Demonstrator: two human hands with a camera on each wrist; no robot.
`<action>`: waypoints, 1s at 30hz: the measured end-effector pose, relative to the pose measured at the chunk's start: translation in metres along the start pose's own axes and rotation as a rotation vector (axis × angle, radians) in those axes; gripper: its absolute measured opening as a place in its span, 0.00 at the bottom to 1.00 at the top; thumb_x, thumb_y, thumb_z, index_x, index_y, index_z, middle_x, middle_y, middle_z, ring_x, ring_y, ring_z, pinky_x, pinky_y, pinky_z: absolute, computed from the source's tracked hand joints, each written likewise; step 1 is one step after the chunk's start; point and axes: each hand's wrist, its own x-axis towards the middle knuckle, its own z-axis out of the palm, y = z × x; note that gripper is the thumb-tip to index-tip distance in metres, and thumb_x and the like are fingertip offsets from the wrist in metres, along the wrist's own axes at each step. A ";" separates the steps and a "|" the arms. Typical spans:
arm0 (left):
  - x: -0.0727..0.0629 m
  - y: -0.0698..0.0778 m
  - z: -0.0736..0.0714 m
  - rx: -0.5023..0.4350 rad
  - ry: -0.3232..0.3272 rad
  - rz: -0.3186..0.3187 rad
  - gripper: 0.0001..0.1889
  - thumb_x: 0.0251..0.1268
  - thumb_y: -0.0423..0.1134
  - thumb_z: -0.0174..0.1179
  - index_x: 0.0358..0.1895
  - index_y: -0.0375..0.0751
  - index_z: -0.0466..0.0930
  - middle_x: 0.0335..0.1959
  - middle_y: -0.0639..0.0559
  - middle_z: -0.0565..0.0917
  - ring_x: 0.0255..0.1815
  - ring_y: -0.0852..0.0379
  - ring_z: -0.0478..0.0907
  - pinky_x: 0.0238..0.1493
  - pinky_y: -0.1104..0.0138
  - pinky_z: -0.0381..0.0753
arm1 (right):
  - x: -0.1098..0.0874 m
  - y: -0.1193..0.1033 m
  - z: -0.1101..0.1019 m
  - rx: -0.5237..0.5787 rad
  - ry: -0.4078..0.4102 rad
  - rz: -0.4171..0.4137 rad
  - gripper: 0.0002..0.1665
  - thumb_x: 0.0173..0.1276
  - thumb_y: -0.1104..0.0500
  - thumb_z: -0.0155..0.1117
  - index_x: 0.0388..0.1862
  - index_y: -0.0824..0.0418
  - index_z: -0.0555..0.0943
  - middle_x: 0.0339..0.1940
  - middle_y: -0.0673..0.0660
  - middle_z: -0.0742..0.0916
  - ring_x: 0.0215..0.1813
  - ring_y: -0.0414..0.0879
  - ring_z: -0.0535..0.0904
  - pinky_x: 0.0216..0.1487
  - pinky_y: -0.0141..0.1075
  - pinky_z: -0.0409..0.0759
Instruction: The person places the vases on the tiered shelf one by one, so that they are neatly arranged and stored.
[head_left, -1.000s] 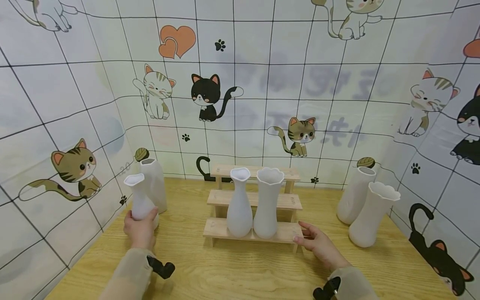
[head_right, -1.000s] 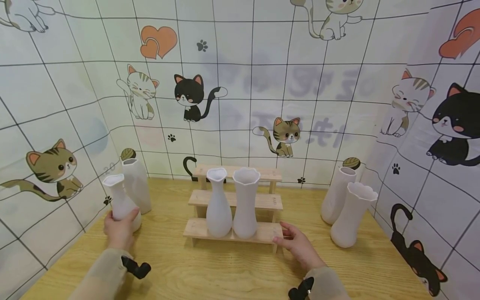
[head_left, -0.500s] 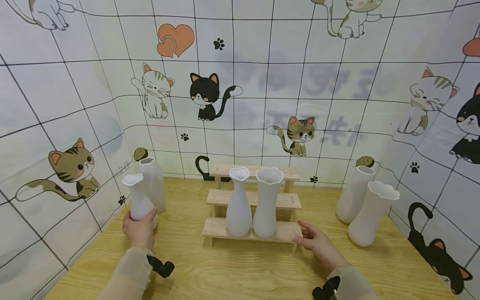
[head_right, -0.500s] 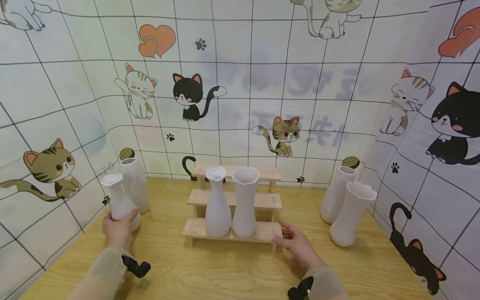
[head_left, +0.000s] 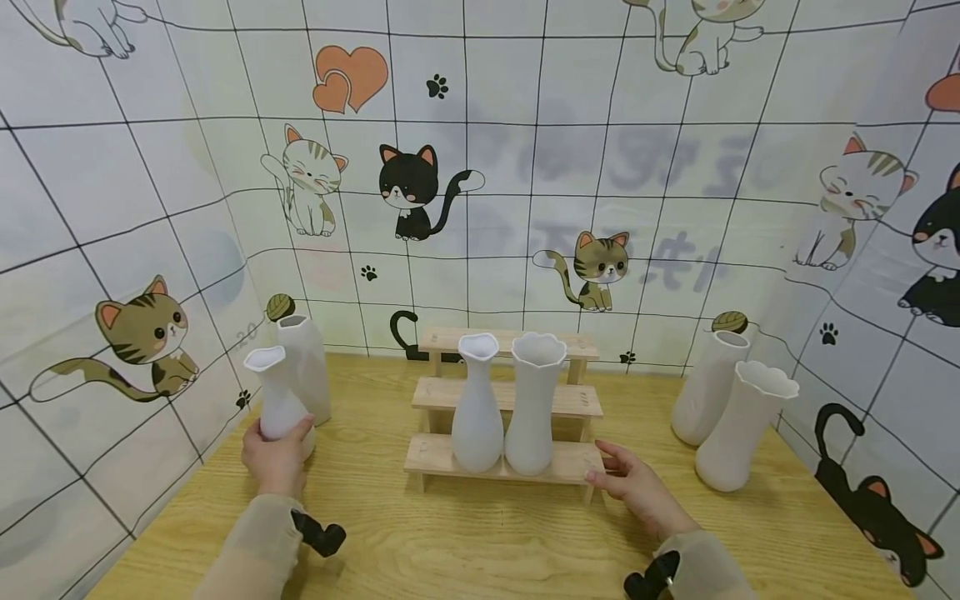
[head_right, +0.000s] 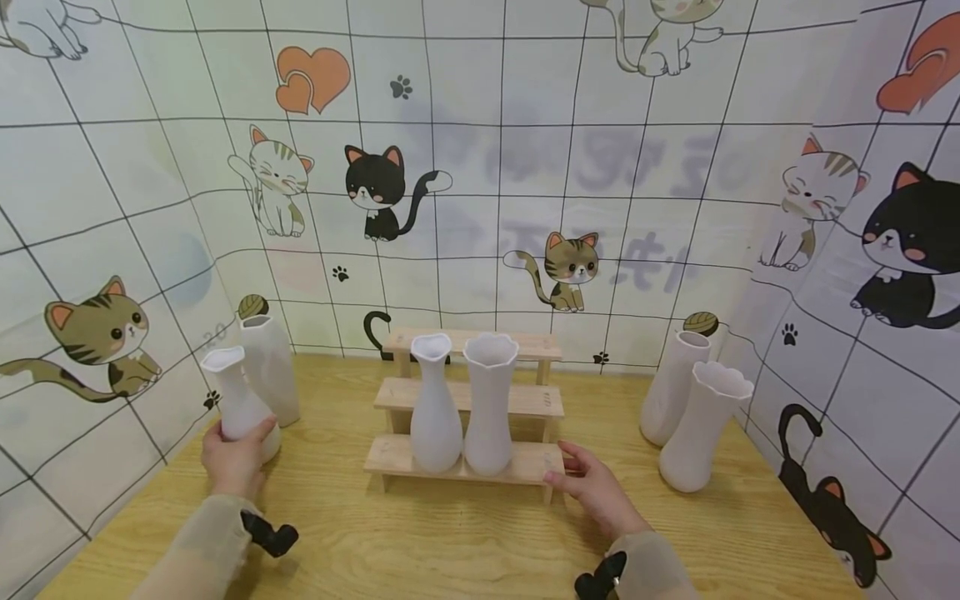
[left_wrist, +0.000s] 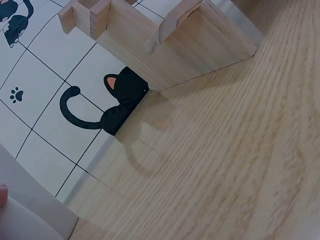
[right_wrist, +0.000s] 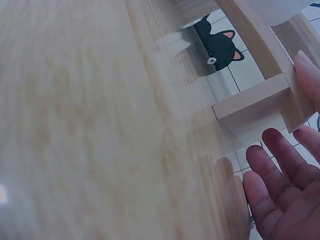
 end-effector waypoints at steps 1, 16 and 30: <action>-0.001 0.001 -0.001 0.003 -0.007 0.000 0.51 0.53 0.46 0.72 0.76 0.40 0.48 0.74 0.40 0.54 0.72 0.41 0.53 0.70 0.49 0.53 | 0.000 0.000 0.000 -0.002 -0.002 -0.005 0.47 0.64 0.50 0.68 0.74 0.64 0.58 0.62 0.68 0.72 0.58 0.57 0.70 0.54 0.50 0.72; -0.016 0.013 -0.001 -0.011 -0.105 0.002 0.51 0.54 0.45 0.72 0.75 0.38 0.47 0.73 0.39 0.55 0.72 0.40 0.54 0.69 0.46 0.54 | 0.000 -0.001 0.001 -0.006 0.007 -0.014 0.46 0.64 0.51 0.69 0.74 0.65 0.58 0.60 0.67 0.73 0.57 0.56 0.71 0.53 0.49 0.72; -0.038 0.035 0.008 0.044 -0.279 0.055 0.50 0.56 0.45 0.71 0.75 0.36 0.46 0.72 0.38 0.57 0.69 0.39 0.57 0.66 0.44 0.58 | 0.000 0.001 0.000 0.014 0.003 0.003 0.47 0.63 0.50 0.70 0.74 0.63 0.59 0.61 0.67 0.72 0.58 0.57 0.70 0.54 0.49 0.72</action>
